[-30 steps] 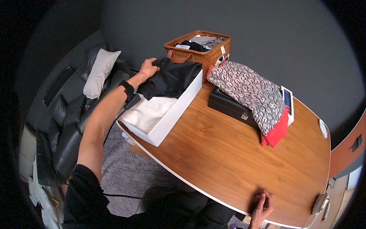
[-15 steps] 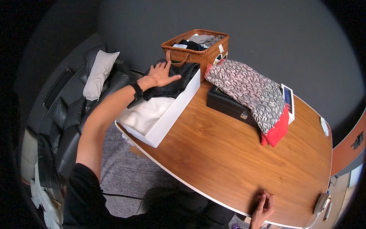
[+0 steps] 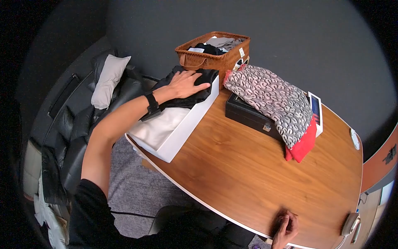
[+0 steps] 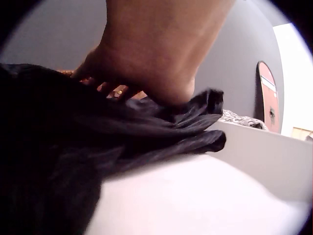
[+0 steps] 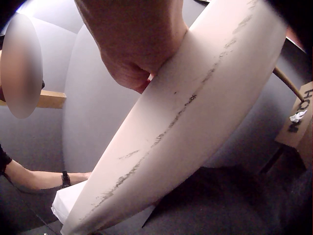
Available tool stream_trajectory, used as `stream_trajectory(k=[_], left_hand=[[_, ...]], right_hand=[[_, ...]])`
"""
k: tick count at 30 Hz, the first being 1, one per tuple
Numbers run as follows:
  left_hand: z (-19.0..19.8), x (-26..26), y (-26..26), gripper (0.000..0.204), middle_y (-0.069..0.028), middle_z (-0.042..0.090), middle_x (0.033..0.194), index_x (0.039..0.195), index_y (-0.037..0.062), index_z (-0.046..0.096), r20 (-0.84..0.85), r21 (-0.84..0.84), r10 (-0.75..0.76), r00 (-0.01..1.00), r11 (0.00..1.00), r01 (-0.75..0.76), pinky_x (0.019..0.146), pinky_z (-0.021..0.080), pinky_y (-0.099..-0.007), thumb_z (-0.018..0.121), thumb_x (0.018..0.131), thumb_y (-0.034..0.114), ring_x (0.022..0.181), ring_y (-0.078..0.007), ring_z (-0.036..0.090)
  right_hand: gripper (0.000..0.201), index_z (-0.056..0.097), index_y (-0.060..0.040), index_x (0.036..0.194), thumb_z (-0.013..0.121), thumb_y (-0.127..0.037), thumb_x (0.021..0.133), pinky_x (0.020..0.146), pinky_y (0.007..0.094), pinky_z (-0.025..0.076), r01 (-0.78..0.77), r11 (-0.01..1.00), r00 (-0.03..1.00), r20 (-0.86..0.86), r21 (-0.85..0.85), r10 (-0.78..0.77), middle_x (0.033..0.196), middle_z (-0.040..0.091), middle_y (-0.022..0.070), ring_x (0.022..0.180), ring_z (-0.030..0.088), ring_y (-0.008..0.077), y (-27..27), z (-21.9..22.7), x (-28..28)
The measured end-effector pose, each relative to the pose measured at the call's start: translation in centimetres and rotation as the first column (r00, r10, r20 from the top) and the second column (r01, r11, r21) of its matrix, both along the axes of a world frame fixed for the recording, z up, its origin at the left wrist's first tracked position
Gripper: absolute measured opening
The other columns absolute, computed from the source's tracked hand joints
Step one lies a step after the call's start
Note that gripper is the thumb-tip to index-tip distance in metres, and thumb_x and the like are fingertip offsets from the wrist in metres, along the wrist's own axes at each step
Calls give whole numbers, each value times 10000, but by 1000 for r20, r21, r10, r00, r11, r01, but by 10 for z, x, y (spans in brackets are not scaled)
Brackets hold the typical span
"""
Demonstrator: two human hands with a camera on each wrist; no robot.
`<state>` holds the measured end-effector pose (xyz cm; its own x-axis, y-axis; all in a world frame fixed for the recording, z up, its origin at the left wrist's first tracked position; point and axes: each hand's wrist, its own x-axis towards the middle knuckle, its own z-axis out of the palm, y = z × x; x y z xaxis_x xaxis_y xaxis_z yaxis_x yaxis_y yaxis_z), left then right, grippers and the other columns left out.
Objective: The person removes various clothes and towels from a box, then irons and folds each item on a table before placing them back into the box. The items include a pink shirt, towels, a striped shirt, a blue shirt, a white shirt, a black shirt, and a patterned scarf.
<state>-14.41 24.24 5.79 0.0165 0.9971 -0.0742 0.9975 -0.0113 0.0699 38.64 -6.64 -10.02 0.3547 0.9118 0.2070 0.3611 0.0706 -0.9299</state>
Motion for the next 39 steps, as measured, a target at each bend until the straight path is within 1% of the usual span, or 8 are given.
stream_trajectory(k=[4,9,15,19,22,27,36,39], left_hand=[[-19,12,3,962,-166,193,1705,1629,197,328,-39,47,-32,999,998,34,1237,168,-663,342,922,849,1581,-357,147],[-24,-3,17,934,-44,148,1731,1639,286,286,83,-101,-25,996,994,33,1240,135,-689,213,918,876,1592,-324,119],[-14,-8,4,770,-118,164,1722,1643,276,274,89,25,-89,992,996,87,1241,170,-672,413,1006,687,1579,-342,172],[17,-10,-39,874,-128,159,1720,1630,274,312,-214,24,-139,967,989,147,1214,169,-727,548,918,723,1567,-387,185],[26,-20,-67,910,-144,152,1718,1624,278,330,-318,20,1,948,1000,6,1216,162,-722,527,891,780,1566,-414,166],[-27,-45,-75,889,-171,135,1722,1659,267,227,-206,-48,23,978,998,-33,1254,83,-645,355,958,799,1584,-416,84],[-15,-39,-69,908,-191,162,1711,1647,234,278,-153,-113,61,986,990,-79,1239,110,-671,431,942,785,1584,-407,98],[-7,-32,-51,762,-204,262,1676,1575,140,425,9,92,-20,1000,996,19,1210,197,-692,487,996,632,1543,-402,250]], right_hand=[[209,708,40,1118,630,-141,1047,714,236,437,5,1000,1000,28,-19,-4,860,599,32,777,557,109,0,1,1],[191,705,40,1106,624,-123,1046,719,238,448,12,1000,1000,23,2,-12,891,600,32,784,570,112,0,1,-1],[183,701,35,1105,624,-119,1046,732,239,455,-33,998,999,24,54,32,902,603,32,796,581,116,1,1,-1],[186,701,32,1099,623,-129,1048,735,238,452,-26,999,999,-39,32,27,891,599,30,799,575,113,0,2,-5],[189,702,32,1093,620,-133,1050,728,237,445,-19,1000,1000,0,18,19,883,599,29,793,565,108,0,4,-4],[187,705,26,1089,620,-135,1049,709,237,433,-16,1000,999,39,26,15,878,596,28,776,548,102,0,6,-6],[202,696,35,1094,626,-149,1049,690,224,427,-21,999,999,43,34,20,883,593,22,777,549,92,-1,2,-3],[202,693,37,1087,630,-151,1048,688,227,433,-14,999,1000,16,33,13,878,594,19,778,556,92,-1,9,-9]])
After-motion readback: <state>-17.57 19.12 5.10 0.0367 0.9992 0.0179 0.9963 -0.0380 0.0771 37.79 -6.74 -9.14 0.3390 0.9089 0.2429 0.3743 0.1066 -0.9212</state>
